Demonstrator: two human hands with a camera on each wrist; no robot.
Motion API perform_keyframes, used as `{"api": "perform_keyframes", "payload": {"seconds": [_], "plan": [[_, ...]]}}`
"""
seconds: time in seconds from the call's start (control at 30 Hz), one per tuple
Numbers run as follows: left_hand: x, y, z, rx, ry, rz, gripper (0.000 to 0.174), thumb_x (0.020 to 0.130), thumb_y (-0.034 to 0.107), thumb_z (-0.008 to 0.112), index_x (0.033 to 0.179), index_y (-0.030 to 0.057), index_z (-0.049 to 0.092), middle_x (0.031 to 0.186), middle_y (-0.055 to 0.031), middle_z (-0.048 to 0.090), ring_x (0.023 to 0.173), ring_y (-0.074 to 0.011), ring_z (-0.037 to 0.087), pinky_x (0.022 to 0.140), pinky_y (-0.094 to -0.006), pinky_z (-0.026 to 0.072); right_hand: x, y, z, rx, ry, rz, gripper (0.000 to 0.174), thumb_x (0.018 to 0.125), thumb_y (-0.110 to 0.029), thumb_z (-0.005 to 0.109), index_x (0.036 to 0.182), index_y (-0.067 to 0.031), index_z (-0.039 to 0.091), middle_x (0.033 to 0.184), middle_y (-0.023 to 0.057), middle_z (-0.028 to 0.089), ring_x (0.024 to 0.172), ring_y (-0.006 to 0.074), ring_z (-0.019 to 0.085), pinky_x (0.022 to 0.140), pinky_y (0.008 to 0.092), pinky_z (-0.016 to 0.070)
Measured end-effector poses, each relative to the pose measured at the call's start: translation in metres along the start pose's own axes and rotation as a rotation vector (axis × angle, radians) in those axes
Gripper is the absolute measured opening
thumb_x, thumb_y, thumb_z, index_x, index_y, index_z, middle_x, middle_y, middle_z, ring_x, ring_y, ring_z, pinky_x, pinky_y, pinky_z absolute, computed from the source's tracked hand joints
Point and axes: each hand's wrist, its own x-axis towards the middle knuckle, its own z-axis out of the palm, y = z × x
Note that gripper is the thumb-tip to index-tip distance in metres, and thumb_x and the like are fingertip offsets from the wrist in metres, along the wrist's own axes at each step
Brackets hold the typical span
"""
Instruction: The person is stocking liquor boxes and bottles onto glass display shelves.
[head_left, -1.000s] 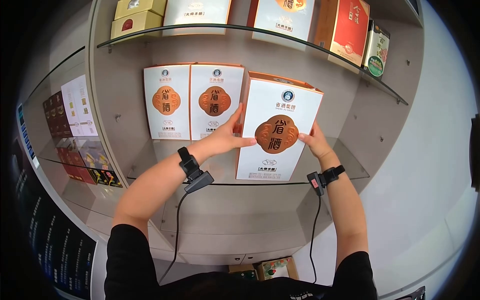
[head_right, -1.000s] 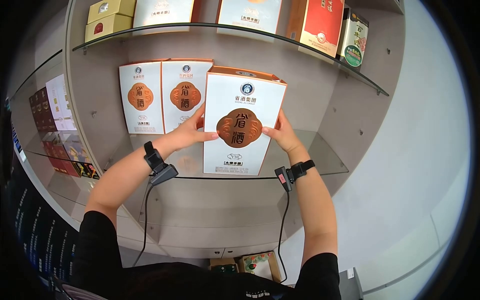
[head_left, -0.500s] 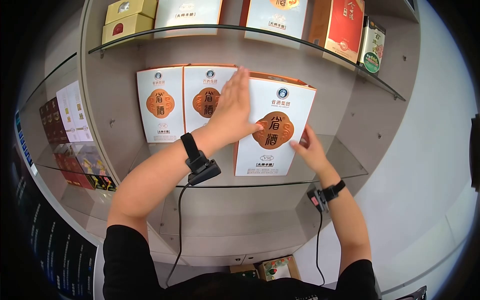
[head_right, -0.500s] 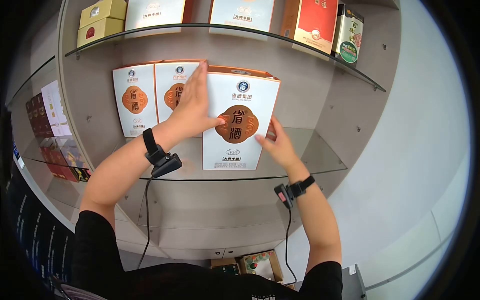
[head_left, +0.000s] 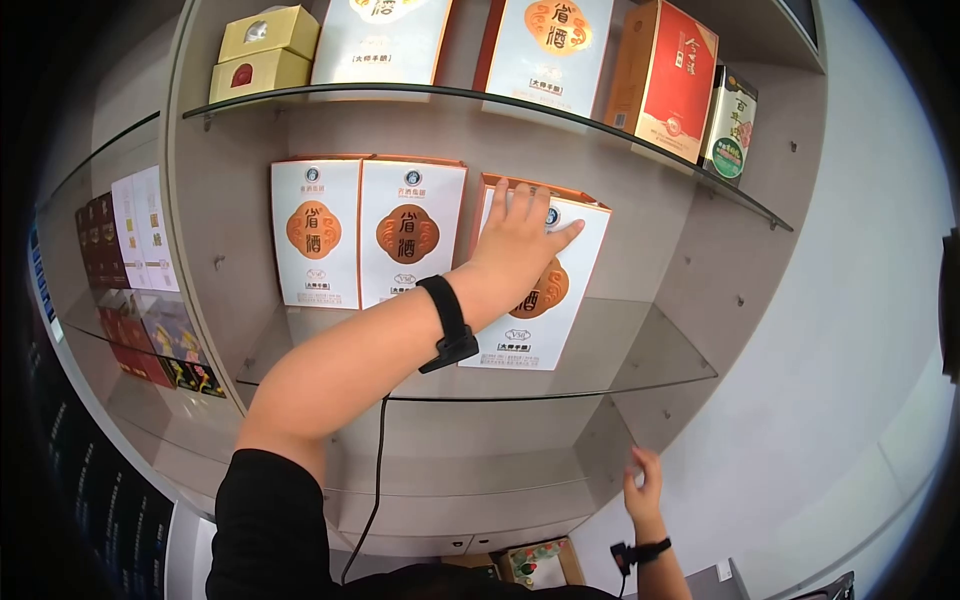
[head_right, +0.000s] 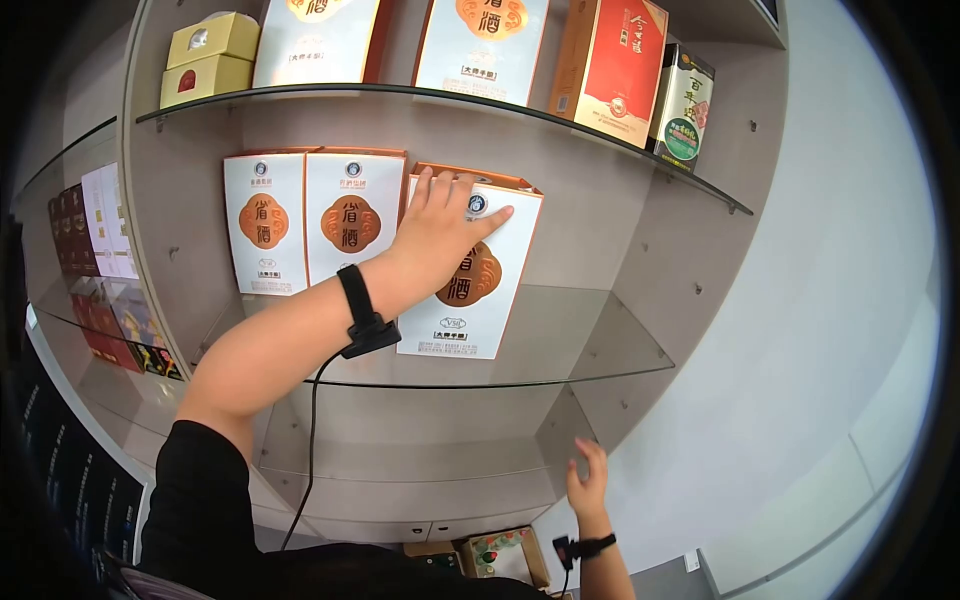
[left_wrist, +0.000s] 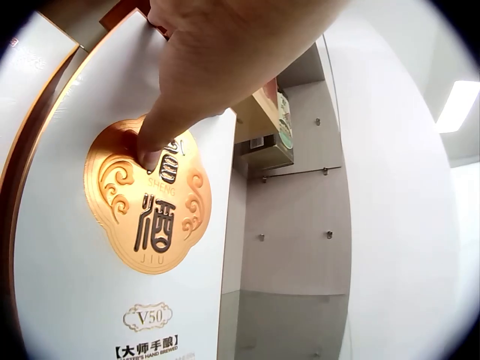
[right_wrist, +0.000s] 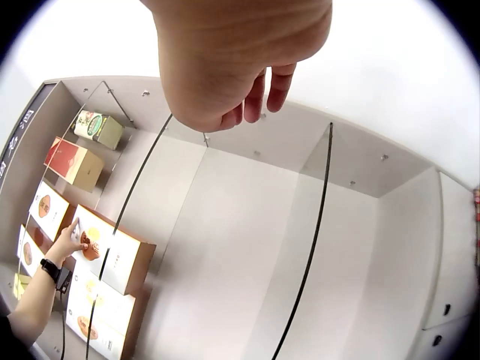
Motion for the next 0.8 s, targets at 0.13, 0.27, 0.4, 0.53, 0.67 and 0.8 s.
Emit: {"api": "perform_keyframes", "payload": {"seconds": [0.13, 0.27, 0.4, 0.53, 0.67, 0.8], "plan": [[0.012, 0.002, 0.011, 0.091, -0.090, -0.036, 0.056, 0.088, 0.010, 0.058, 0.140, 0.0286, 0.050, 0.137, -0.0245, 0.041, 0.130, -0.0411, 0.036, 0.113, -0.0573, 0.0206, -0.085, 0.035, -0.009, 0.031, 0.029, 0.152, 0.037, 0.077, 0.007, 0.059, 0.113, -0.0033, 0.061, 0.112, 0.0148, 0.059, 0.101, 0.0275, 0.058, 0.087, 0.0354, 0.0491], [0.027, -0.002, 0.023, 0.194, -0.207, -0.053, 0.059, 0.090, 0.013, 0.057, 0.145, 0.0310, 0.042, 0.142, -0.0252, 0.037, 0.133, -0.0410, 0.033, 0.114, -0.0568, 0.0198, -0.136, 0.041, -0.020, 0.087, 0.105, 0.377, 0.037, 0.078, 0.012, 0.054, 0.111, -0.0037, 0.061, 0.110, 0.0119, 0.058, 0.100, 0.0228, 0.058, 0.084, 0.0327, 0.0501], [0.032, -0.010, 0.038, 0.192, -0.289, -0.078, 0.060, 0.093, 0.013, 0.054, 0.146, 0.0329, 0.038, 0.144, -0.0243, 0.035, 0.137, -0.0400, 0.031, 0.115, -0.0542, 0.0186, -0.167, 0.048, -0.040, 0.060, 0.126, 0.442, 0.036, 0.080, 0.012, 0.053, 0.111, -0.0036, 0.060, 0.110, 0.0108, 0.057, 0.097, 0.0206, 0.060, 0.083, 0.0305, 0.0506], [0.029, -0.020, 0.052, 0.170, -0.308, -0.106, 0.059, 0.094, 0.012, 0.053, 0.146, 0.0336, 0.038, 0.145, -0.0236, 0.034, 0.138, -0.0394, 0.030, 0.116, -0.0532, 0.0183, -0.192, 0.052, -0.051, 0.016, 0.142, 0.524, 0.031, 0.080, 0.011, 0.052, 0.108, -0.0013, 0.061, 0.105, 0.0107, 0.059, 0.095, 0.0203, 0.061, 0.081, 0.0301, 0.0511], [0.026, -0.031, 0.065, 0.196, -0.268, -0.108, 0.057, 0.094, 0.013, 0.052, 0.145, 0.0345, 0.040, 0.144, -0.0224, 0.036, 0.138, -0.0387, 0.030, 0.116, -0.0538, 0.0197, -0.221, 0.069, -0.058, -0.029, 0.110, 0.590, 0.031, 0.082, 0.011, 0.051, 0.109, -0.0011, 0.061, 0.108, 0.0082, 0.060, 0.097, 0.0173, 0.060, 0.080, 0.0287, 0.0504], [0.026, -0.040, 0.073, 0.175, -0.252, -0.107, 0.057, 0.093, 0.012, 0.053, 0.143, 0.0361, 0.042, 0.143, -0.0206, 0.037, 0.138, -0.0373, 0.031, 0.115, -0.0534, 0.0209, -0.257, 0.077, -0.058, -0.099, 0.150, 0.752, 0.026, 0.083, 0.008, 0.052, 0.104, -0.0023, 0.064, 0.099, 0.0061, 0.063, 0.092, 0.0154, 0.062, 0.077, 0.0283, 0.0514]]}}
